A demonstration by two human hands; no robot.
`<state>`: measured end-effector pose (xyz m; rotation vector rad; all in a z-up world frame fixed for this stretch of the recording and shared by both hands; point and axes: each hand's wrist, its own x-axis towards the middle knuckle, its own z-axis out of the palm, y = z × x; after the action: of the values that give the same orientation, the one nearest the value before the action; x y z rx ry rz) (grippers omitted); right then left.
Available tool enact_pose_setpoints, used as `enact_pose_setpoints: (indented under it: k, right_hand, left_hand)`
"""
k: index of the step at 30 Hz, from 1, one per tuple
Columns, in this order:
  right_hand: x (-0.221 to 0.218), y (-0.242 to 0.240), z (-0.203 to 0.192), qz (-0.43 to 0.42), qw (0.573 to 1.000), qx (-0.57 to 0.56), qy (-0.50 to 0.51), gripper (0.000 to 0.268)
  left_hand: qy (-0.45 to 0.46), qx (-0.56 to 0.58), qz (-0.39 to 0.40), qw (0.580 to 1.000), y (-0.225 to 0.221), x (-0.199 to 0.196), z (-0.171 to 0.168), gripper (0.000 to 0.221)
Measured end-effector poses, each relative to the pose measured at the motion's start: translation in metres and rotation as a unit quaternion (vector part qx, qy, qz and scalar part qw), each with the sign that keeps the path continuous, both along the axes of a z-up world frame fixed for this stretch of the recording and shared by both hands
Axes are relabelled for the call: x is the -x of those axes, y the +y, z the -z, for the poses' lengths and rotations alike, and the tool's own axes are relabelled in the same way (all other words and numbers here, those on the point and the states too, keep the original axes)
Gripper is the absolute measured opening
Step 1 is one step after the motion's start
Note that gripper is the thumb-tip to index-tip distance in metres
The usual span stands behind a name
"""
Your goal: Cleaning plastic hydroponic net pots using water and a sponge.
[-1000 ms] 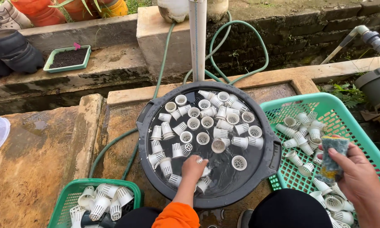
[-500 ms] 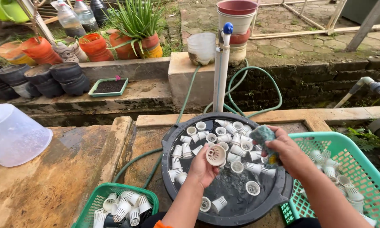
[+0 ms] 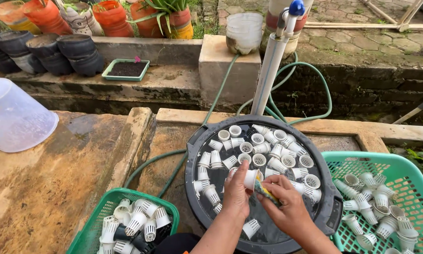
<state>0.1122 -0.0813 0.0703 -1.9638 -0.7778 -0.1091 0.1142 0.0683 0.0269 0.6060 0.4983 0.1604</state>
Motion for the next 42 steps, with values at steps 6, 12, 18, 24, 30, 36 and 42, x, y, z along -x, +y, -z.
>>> enact_pose_setpoints:
  k: [6, 12, 18, 24, 30, 36, 42]
  right_hand:
    - [0.000, -0.001, 0.036, -0.058, 0.945, -0.099, 0.306, 0.029]
    - [0.003, -0.001, 0.035, -0.060, 0.971, 0.143, -0.182, 0.028]
    - [-0.011, 0.011, 0.014, 0.007, 0.908, 0.249, -0.337, 0.044]
    - [-0.007, -0.013, 0.049, -0.066, 0.936, -0.149, 0.313, 0.030]
    - [0.003, -0.007, 0.031, -0.081, 0.996, -0.001, 0.029, 0.015]
    - [-0.013, -0.002, 0.013, -0.064, 0.991, 0.116, -0.015, 0.033]
    - [-0.034, -0.033, 0.055, -0.055, 0.780, -0.283, 0.556, 0.033]
  left_hand:
    - [-0.054, 0.129, -0.068, 0.988, -0.012, -0.005, -0.021, 0.030]
    - [0.026, 0.074, -0.010, 0.997, -0.002, -0.004, -0.023, 0.026]
    - [0.016, 0.159, -0.047, 0.986, 0.001, -0.008, 0.014, 0.023]
    - [-0.029, 0.108, 0.007, 0.994, -0.010, 0.002, -0.010, 0.028]
    - [-0.035, 0.054, 0.065, 0.996, -0.016, 0.001, -0.016, 0.032]
    - [-0.005, 0.147, -0.008, 0.989, -0.012, -0.008, 0.030, 0.030]
    - [-0.077, 0.094, 0.033, 0.992, -0.006, 0.007, -0.021, 0.028]
